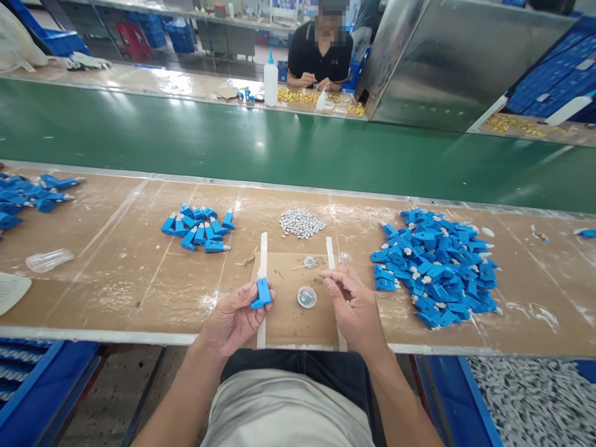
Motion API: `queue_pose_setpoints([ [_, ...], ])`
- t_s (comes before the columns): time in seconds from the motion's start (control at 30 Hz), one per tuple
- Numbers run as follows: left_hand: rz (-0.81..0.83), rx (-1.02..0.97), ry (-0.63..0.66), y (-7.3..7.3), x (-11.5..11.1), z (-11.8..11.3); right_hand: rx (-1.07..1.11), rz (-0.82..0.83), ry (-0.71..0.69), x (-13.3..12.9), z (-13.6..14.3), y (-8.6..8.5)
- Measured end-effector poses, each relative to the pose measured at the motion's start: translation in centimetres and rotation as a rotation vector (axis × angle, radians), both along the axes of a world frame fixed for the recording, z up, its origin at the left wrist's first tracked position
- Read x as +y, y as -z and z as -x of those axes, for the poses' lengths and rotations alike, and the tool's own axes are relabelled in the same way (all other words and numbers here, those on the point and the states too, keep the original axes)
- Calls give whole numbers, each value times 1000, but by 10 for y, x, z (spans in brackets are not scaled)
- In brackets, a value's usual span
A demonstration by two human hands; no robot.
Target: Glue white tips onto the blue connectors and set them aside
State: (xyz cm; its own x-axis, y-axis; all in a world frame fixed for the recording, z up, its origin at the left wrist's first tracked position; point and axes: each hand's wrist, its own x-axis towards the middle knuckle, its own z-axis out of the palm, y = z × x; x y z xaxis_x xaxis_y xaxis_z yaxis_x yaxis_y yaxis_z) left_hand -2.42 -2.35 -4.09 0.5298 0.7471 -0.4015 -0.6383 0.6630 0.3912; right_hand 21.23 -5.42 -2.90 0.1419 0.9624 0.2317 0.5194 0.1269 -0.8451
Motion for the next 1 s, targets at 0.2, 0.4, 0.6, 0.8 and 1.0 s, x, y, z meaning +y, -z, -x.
queue_pose_setpoints([
  [0.2, 77, 6, -32, 9, -1, 5, -363, 44, -122, 71, -3, -24],
  [0.4, 32, -23, -48, 16, -8, 5, -595, 67, -294, 140, 36, -11],
  [0.6, 25, -45, -74, 18, -13, 5, -684, 144, -329, 156, 46, 4],
  [0.8, 41, -23, -64, 16, -13, 5, -634, 177, -319, 159, 53, 4],
  [1.0, 84, -12, -107, 16, -9, 6, -335, 179, -350, 152, 49, -7],
])
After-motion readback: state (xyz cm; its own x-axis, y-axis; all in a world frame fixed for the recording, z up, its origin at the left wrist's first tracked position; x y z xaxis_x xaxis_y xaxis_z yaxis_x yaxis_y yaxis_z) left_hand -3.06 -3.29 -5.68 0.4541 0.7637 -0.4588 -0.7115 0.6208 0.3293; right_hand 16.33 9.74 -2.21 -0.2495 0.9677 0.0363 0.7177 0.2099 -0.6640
